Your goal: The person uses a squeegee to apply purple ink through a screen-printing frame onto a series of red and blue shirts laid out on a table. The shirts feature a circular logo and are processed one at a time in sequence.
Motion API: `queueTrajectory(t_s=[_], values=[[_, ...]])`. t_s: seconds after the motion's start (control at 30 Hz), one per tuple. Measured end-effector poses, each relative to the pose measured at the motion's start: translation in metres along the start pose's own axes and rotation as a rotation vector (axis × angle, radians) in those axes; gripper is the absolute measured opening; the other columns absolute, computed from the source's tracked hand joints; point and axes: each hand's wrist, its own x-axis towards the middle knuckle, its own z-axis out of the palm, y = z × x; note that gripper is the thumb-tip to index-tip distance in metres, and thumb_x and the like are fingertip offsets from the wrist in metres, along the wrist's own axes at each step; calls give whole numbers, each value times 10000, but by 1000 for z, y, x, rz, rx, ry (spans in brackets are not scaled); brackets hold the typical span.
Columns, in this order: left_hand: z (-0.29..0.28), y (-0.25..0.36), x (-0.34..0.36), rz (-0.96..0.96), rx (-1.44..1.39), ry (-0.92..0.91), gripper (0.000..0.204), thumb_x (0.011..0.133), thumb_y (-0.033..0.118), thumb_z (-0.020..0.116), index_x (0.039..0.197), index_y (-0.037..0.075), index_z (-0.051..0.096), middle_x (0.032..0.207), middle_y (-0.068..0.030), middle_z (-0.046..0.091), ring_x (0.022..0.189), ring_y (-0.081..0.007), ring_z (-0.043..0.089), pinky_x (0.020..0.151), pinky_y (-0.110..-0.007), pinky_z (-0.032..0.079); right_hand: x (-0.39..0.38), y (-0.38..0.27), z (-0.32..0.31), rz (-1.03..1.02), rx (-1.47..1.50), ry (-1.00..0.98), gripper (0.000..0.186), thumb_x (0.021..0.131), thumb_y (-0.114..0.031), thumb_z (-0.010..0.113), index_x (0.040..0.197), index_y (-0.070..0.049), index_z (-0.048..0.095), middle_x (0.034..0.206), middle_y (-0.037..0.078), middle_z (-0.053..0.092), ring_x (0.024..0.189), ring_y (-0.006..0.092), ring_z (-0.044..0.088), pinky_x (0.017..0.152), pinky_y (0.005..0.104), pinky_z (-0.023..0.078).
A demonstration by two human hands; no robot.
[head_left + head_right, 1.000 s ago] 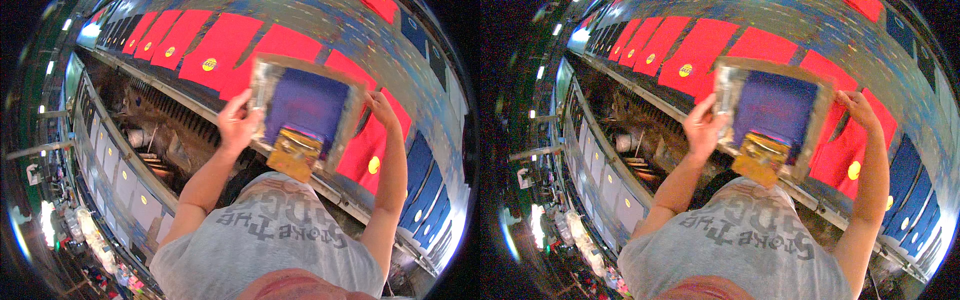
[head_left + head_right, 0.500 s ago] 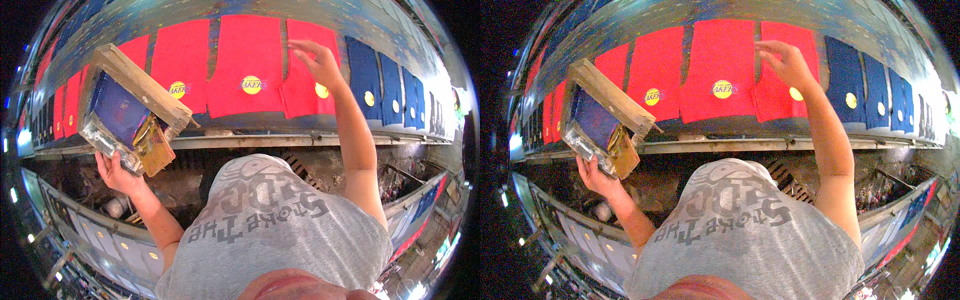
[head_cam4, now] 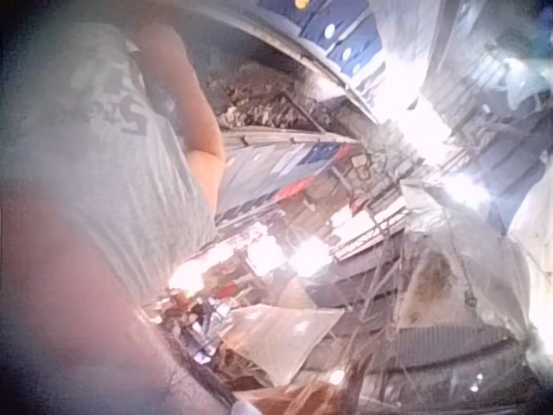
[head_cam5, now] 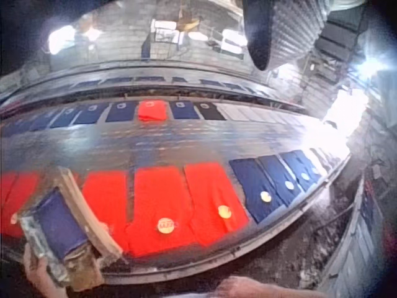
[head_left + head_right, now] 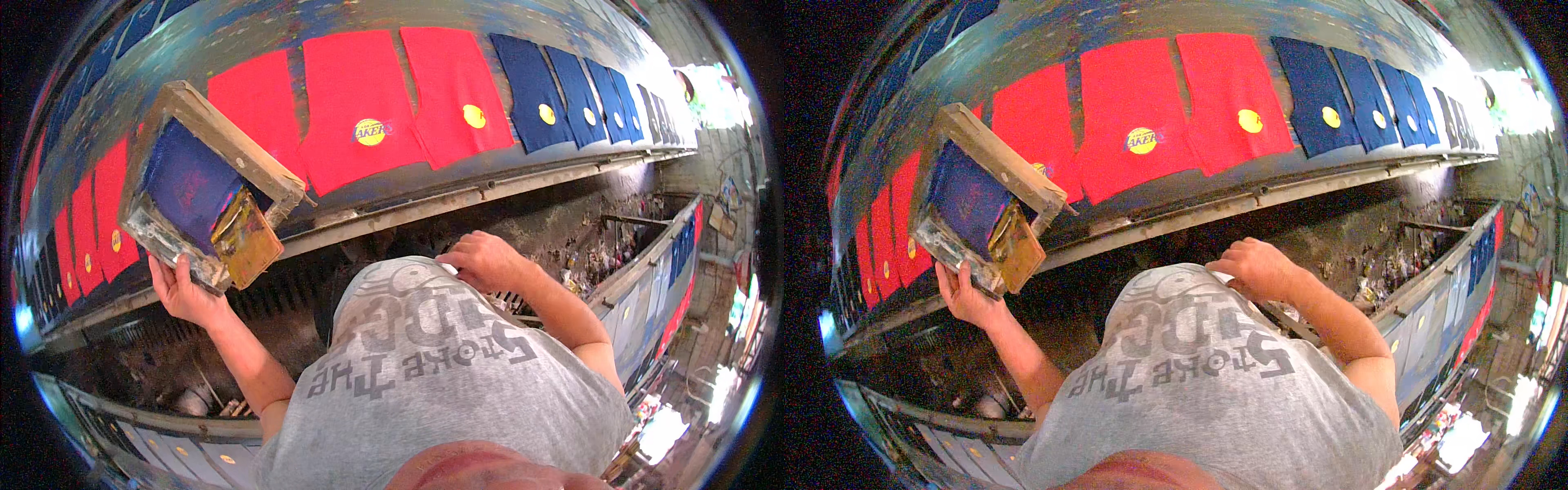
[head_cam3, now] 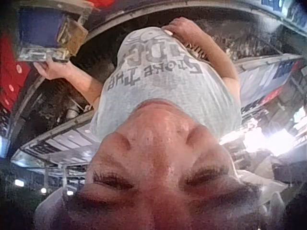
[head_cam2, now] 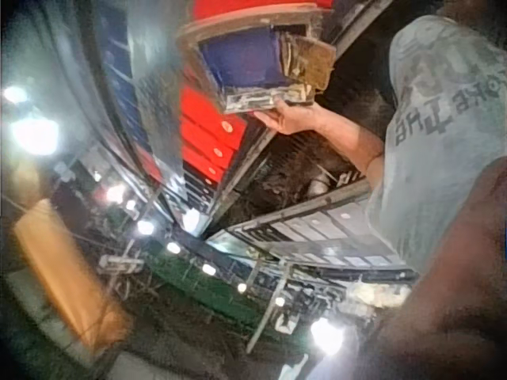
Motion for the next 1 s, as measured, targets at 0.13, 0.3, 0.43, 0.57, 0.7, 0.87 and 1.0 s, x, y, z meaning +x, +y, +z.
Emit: queueTrajectory(t_s=[0.13,0.3,0.43,0.57,0.7,0.87,1.0], values=[[7,12,-2,9,-18,-70,684,944,-130,741,1594,-133,527,1532,-262,672,1332,-310,700,1135,-458,583,-13,-18,19,79,-77,144,662,831,-188,900,1461,-115,709,1185,113,794,1119,345,731,1009,484,578],[20,26,-2,35,-87,-159,664,946,-154,716,1584,-135,533,1525,-256,678,1324,-312,708,1133,-450,585,20,-29,42,24,-128,340,574,895,-209,877,1444,-123,734,1177,80,804,1099,310,741,995,462,589],[23,30,-1,65,-30,-130,667,945,-184,700,1589,-119,539,1509,-254,690,1316,-307,713,1144,-449,581,20,-24,39,-35,-138,413,422,910,-195,877,1313,-103,792,1173,82,808,1073,294,760,961,455,609],[26,33,-5,69,-38,-113,662,942,-158,713,1580,-118,546,1521,-254,681,1318,-308,709,1144,-452,577,9,-7,3,-85,-175,700,386,880,-141,901,1249,-81,802,1185,82,809,1134,328,762,993,475,625],[31,41,-17,109,3,-130,662,938,-146,720,1575,-133,541,1535,-260,669,1338,-309,694,1183,-469,548,8,31,-54,34,-298,772,582,1001,-357,797,1491,-68,674,1561,177,646,1482,419,572,1236,553,466],[49,59,-40,137,49,-69,687,930,-143,724,1588,-132,528,1561,-269,649,1360,-323,679,1188,-471,543,53,110,-101,124,-499,703,874,1092,-657,584,1724,-70,449,1782,215,417,1666,462,340,1363,578,282],[80,76,-61,127,85,-49,695,929,-144,723,1594,-128,523,1581,-281,632,1375,-335,672,1182,-480,550,120,176,-111,134,-542,593,928,1092,-723,532,1734,-60,437,1802,218,394,1682,459,324,1380,572,260]])
